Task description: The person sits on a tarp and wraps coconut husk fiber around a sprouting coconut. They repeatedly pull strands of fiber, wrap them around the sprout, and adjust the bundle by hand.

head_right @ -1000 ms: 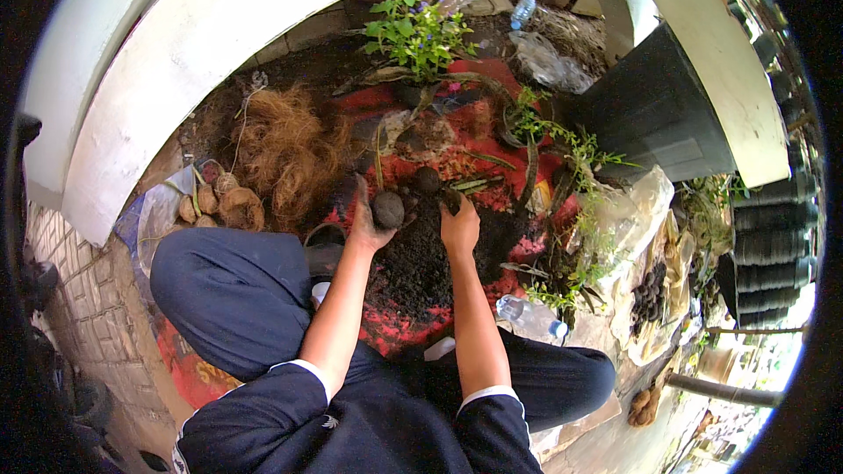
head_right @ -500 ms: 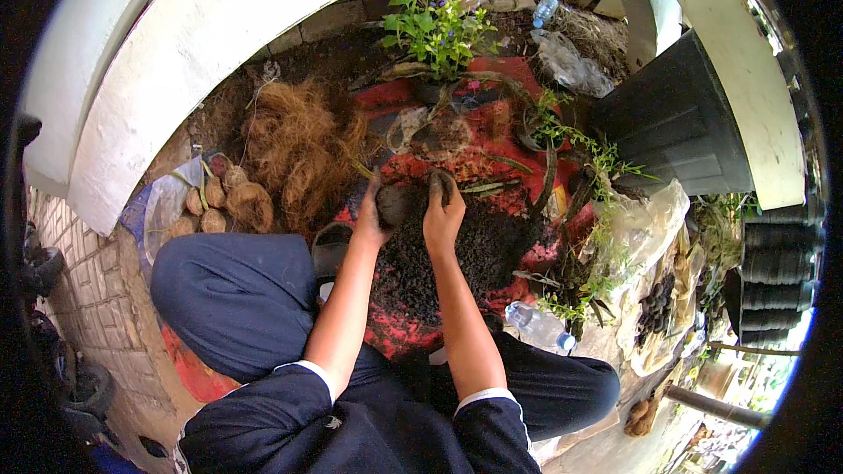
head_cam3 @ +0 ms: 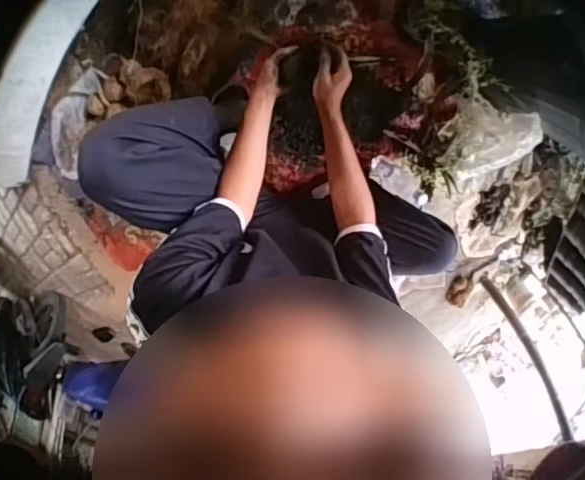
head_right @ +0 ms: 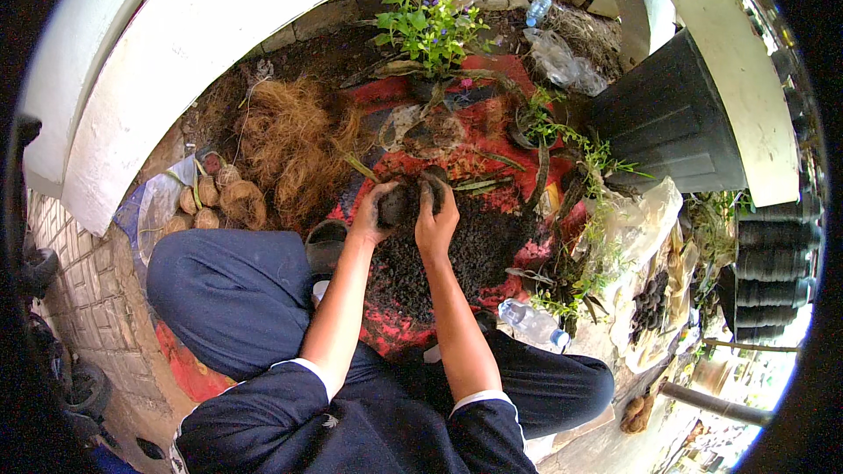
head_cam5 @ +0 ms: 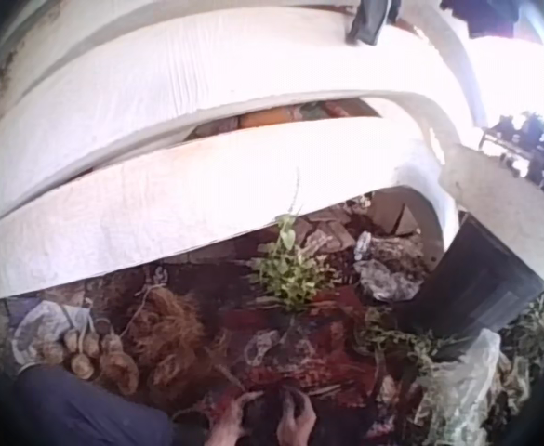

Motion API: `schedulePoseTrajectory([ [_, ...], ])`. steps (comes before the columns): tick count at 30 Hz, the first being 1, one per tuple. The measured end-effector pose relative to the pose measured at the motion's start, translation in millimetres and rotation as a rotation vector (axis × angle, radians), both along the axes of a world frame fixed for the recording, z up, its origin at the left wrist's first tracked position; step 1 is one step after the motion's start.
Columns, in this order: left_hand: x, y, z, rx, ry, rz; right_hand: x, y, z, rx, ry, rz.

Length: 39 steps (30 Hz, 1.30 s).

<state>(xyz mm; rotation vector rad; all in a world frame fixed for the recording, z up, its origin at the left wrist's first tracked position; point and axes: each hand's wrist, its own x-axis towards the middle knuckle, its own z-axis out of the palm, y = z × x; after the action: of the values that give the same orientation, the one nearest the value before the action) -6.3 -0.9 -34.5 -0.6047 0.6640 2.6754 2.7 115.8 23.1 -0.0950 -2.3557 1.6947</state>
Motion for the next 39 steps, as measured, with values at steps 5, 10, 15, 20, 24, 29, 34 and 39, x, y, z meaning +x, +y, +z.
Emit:
schedulePoseTrajectory([
  [5,-1,1,22,0.116,0.106,0.029,3,-3,15,0.514,0.276,0.122],
  [10,5,18,43,0.066,0.144,-0.017,5,-15,24,0.797,0.354,0.304],
  [15,7,21,56,-0.014,-0.007,-0.038,9,-11,19,0.649,0.316,0.333],
  [20,7,21,56,-0.017,0.055,-0.050,-4,3,17,-0.098,0.023,0.322],
  [24,6,22,49,-0.345,0.174,-0.199,-18,15,26,-0.649,0.088,0.163],
  [29,8,24,43,0.197,0.332,-0.041,-10,15,42,-0.264,0.188,0.180],
  [34,16,37,31,0.156,0.298,0.101,-1,2,45,0.445,0.333,0.359],
  [39,15,41,16,0.205,0.270,0.114,5,-5,34,0.456,0.382,0.342],
])
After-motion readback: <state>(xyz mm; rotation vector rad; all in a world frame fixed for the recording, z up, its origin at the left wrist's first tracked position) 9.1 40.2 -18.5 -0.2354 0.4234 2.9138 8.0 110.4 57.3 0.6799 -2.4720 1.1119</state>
